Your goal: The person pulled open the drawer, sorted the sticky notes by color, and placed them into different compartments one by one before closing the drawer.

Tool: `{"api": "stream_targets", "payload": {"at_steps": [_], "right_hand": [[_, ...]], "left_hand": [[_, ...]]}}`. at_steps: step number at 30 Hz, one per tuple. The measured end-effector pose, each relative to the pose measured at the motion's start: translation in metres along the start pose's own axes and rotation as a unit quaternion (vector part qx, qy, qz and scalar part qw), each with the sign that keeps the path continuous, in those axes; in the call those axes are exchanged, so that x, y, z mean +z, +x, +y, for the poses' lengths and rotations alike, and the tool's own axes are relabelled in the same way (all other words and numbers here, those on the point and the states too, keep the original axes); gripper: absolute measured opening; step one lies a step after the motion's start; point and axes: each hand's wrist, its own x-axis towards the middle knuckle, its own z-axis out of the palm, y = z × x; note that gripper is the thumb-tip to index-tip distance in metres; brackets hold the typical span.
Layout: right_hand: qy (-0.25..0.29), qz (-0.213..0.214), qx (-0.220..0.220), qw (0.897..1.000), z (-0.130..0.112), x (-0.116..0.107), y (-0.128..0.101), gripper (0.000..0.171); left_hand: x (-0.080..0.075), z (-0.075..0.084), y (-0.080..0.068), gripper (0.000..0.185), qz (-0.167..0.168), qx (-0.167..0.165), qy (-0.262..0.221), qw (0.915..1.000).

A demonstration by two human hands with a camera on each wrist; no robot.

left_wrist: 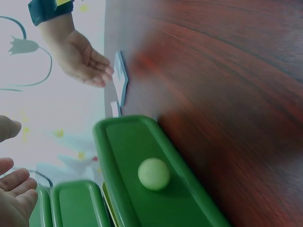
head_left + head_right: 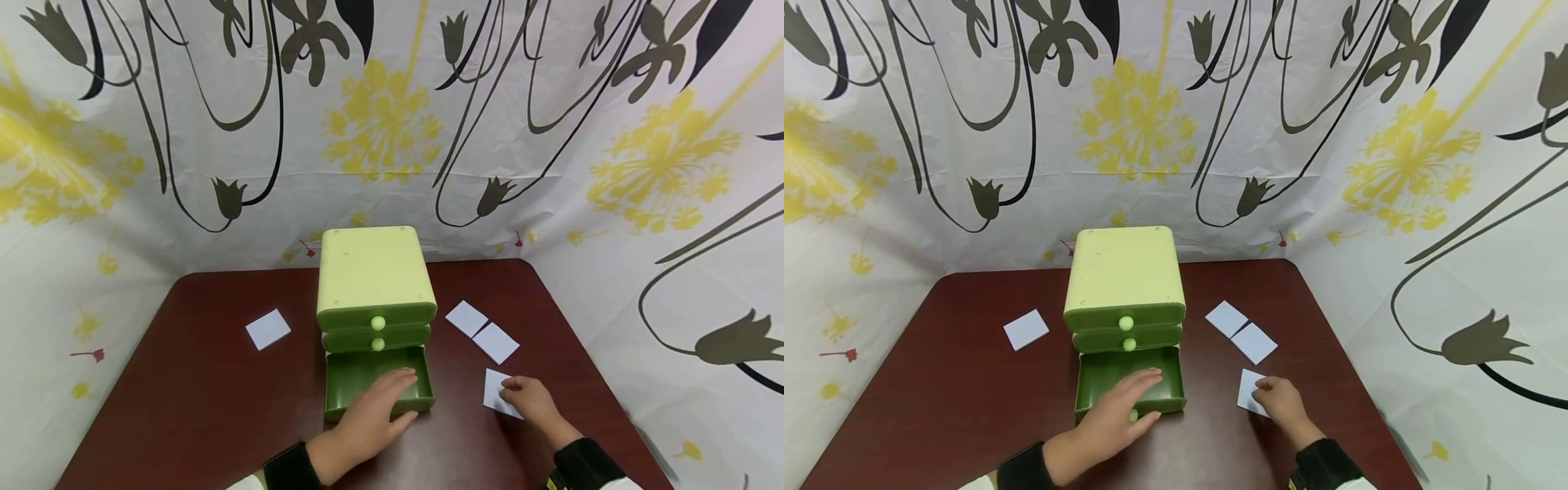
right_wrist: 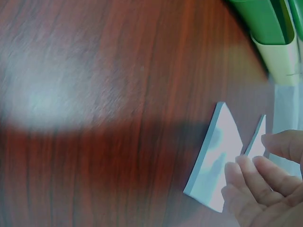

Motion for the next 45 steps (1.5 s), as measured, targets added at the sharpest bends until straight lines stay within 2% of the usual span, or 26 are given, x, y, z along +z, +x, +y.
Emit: {"api": "stream_targets", "payload": {"at_steps": [3,7,11,14,23,31,36,40,45], "right_hand": [[-0.029,0.007,-0.005,1.000,0.005,0.001,0.002,0.033],[-0.079,0.006,-0.015,0.997,0.010,0.007,0.003,0.052],[-0.133,0.008,-0.020,0.991,0.011,0.014,0.003,0.072],[-0.169,0.012,-0.027,0.985,0.010,0.018,0.004,0.080],[-0.238,0.005,-0.053,0.970,0.019,0.013,0.006,0.072],[-0.234,0.012,-0.036,0.972,0.024,0.009,0.012,0.074],[-0.224,0.014,-0.045,0.973,0.024,0.007,0.021,0.085],[-0.216,-0.004,-0.057,0.975,0.024,0.004,0.027,0.091],[-0.219,-0.032,-0.061,0.973,0.023,0.000,0.033,0.088]], "left_hand": [[0.005,0.005,0.007,0.050,-0.021,0.008,0.008,0.9997],[0.011,0.011,0.014,0.050,-0.044,0.029,0.025,0.9983],[0.017,0.017,0.019,0.050,-0.043,0.064,0.056,0.9955],[0.021,0.019,0.022,0.051,-0.044,0.078,0.068,0.9937],[0.026,0.017,0.019,0.050,-0.055,0.064,0.065,0.9943],[0.023,0.016,0.020,0.051,-0.051,0.055,0.072,0.9946],[0.022,0.013,0.022,0.051,-0.046,0.051,0.069,0.9952],[0.023,0.012,0.022,0.050,-0.043,0.053,0.065,0.9955],[0.025,0.010,0.020,0.049,-0.041,0.053,0.062,0.9958]]}}
